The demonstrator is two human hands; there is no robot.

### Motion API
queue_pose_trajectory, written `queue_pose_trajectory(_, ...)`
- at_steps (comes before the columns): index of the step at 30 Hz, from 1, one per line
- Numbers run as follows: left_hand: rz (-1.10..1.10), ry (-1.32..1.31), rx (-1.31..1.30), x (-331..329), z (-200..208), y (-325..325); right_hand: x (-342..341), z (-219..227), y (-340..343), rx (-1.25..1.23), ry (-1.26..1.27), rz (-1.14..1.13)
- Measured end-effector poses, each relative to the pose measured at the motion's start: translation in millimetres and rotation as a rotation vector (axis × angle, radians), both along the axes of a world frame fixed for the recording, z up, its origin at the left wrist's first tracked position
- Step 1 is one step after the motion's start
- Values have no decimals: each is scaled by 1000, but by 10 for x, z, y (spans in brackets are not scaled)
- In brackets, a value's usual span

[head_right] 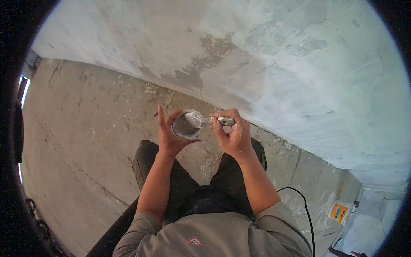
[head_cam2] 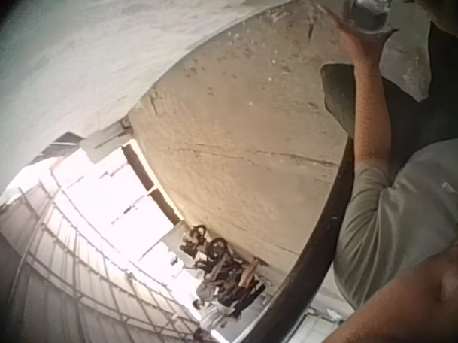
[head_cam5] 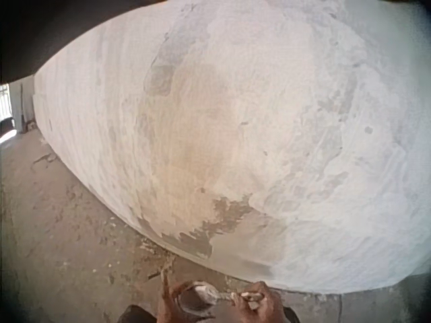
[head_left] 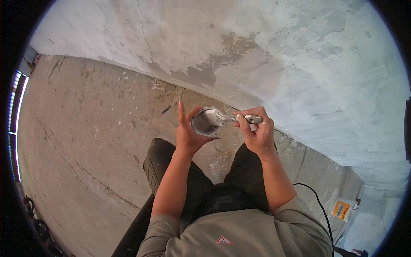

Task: The person paints wall edges using a paintbrush dipped in a container, pours paint from a paint tray into the container, and paints spots on another wall with the brush.

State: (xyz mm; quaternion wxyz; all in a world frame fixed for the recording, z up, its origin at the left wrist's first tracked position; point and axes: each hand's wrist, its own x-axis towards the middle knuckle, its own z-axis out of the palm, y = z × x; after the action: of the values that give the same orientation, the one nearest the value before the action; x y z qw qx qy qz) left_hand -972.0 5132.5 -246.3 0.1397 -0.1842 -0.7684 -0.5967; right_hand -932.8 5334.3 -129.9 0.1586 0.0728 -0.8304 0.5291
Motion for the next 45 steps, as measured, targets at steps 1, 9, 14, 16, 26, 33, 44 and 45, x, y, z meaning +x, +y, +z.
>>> queue_pose_trajectory(1,2,9,-19,7,-8,3,20,34,-20,66,36,26)
queue_pose_trajectory(9,26,13,-14,1,-54,51,185,129,-228,285,202,183)
queue_pose_trajectory(14,27,14,25,47,-37,65,261,26,-209,124,30,94)
queue_pose_trajectory(16,18,-1,21,76,-20,61,261,-31,-176,12,-11,52)
queue_pose_trajectory(26,-2,-104,-3,132,12,37,71,-174,20,-261,-89,-118)
queue_pose_trajectory(33,-110,-114,21,186,-84,20,174,154,131,-30,-165,290)
queue_pose_trajectory(44,-79,-82,57,153,-134,6,205,-302,280,-477,-157,236)
queue_pose_trajectory(45,-84,-111,71,149,-127,-3,213,-349,262,-514,-149,228)
